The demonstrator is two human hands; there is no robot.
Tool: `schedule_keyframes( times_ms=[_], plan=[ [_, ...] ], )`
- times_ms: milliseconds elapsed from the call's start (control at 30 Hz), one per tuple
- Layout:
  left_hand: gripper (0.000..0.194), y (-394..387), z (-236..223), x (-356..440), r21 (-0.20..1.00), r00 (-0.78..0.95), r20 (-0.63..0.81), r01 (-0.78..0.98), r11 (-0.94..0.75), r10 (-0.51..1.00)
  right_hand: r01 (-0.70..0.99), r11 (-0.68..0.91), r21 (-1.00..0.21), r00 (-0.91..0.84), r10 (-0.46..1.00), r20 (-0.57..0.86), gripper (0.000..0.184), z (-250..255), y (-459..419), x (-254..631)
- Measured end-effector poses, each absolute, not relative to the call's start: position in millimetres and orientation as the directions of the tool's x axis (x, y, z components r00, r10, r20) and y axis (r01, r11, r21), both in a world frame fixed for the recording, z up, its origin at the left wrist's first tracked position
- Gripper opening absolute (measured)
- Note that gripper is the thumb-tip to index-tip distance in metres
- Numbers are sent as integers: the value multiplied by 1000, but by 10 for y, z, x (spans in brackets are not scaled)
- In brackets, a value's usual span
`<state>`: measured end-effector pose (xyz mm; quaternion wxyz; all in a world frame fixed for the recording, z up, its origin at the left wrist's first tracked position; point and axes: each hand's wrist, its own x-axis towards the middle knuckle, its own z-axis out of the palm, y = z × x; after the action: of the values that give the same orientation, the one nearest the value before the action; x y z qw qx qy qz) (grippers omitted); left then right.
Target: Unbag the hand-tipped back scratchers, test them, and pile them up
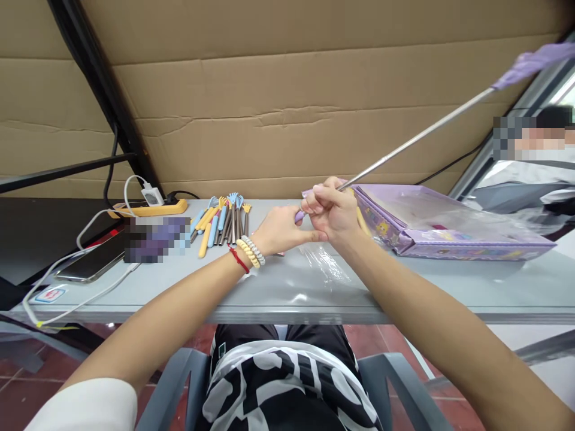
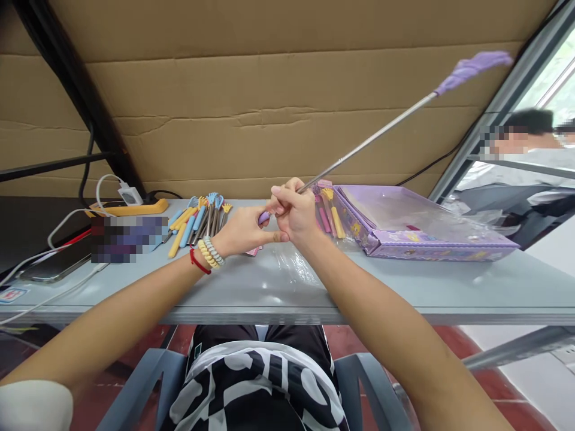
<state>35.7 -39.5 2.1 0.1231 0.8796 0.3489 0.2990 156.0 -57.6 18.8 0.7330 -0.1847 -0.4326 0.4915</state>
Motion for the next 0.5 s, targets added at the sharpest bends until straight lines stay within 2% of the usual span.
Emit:
schedule_keyframes(
  times_ms=[100,167,233,367,433,500],
  plan=[
    [54,-360,121,413,504,583,428,481,-717,691,-559,412,-719,94,894,439,47,239,-483,1605],
    [61,-321,168,470,532,605,413,446,-720,680,-556,400,-728,102,903,418,50,274,-401,1640],
    [60,-270,169,525,544,622,399,430,-720,674,-553,409,-726,141,905,402,60,287,-309,1666],
    [40,-195,65,612,551,607,408,431,-714,682,-548,413,-728,235,911,339,76,258,-171,1684],
    [27,-189,17,641,545,591,398,463,-699,701,-548,398,-736,266,917,298,78,242,-159,1679],
    [22,-202,-3,651,537,585,394,479,-694,709,-542,387,-746,276,920,277,76,237,-189,1665]
  ],
)
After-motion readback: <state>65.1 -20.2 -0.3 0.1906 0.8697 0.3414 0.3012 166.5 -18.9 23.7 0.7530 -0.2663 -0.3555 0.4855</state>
